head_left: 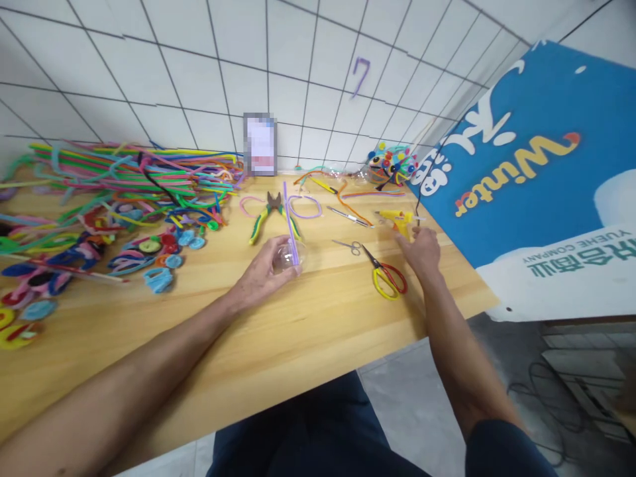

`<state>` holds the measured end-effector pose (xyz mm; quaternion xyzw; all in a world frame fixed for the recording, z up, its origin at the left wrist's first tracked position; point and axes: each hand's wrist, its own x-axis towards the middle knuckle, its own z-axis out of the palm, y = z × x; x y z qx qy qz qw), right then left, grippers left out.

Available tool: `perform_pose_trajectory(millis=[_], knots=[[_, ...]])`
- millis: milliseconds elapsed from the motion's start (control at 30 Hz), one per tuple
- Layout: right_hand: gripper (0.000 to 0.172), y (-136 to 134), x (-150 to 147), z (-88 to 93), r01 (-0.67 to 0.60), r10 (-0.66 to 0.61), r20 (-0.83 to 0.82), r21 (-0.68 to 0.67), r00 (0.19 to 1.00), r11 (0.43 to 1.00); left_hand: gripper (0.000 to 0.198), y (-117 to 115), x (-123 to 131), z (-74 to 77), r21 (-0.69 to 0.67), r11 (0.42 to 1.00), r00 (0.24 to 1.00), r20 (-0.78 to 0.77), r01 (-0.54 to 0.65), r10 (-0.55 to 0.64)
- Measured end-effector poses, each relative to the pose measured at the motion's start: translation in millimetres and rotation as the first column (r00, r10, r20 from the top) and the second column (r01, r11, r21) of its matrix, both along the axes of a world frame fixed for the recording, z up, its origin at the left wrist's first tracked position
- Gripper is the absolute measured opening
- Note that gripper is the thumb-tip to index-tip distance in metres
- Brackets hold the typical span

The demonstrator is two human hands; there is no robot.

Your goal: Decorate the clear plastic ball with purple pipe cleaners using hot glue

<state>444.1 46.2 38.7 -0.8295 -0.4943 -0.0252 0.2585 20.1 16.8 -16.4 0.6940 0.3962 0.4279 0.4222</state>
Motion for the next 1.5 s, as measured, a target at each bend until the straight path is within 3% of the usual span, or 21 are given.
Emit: perform_pose_trajectory(millis=[33,100,167,233,333,433,500,667,867,1500], knots=[[0.044,-9,-10,3.9,-0.040,0.040,-0.006,0.000,0.999,0.999,0.070,0,0,1.3,0.002,1.000,1.000,-0.011,0.000,0.000],[0.035,-23,-38,11.2,-0.289,0.291,-0.122,0.034,0.949,0.957,0.068,-1,0,4.7,0.012,1.000,1.000,-0.028,0.001,0.000],[0.036,-27,-78,18.8,-0.593,0.587,-0.290,0.076,0.756,0.801,0.067,-2,1,8.0,0.021,1.000,1.000,-0.028,0.009,-0.008],[0.037,-22,-120,26.5,-0.775,0.776,-0.336,0.172,0.535,0.608,0.069,-3,1,10.4,0.018,1.000,1.000,-0.019,0.014,-0.014],[0.039,-5,-171,34.4,-0.889,0.872,-0.418,0.253,0.255,0.381,0.070,-3,2,11.8,0.009,0.999,0.999,0.017,0.040,-0.040],[0.042,7,-196,33.0,-0.908,0.828,-0.554,0.297,0.088,0.296,0.067,-4,2,12.6,0.019,0.998,0.997,0.053,0.056,-0.057],[0.043,8,-201,27.3,-0.897,0.779,-0.625,0.321,0.042,0.305,0.064,-4,2,13.1,0.030,0.998,0.997,0.058,0.058,-0.060],[0.042,4,-201,11.1,-0.827,0.691,-0.723,0.389,-0.001,0.406,0.065,-4,1,12.6,0.078,0.995,0.996,0.057,0.060,-0.064],[0.041,2,-204,5.9,-0.772,0.638,-0.769,0.424,-0.030,0.474,0.068,-5,1,11.4,0.077,0.994,0.993,0.081,0.077,-0.083],[0.044,-4,-212,-3.1,-0.698,0.579,-0.815,0.432,-0.032,0.570,0.068,-5,0,14.6,0.093,0.990,0.985,0.127,0.110,-0.121]])
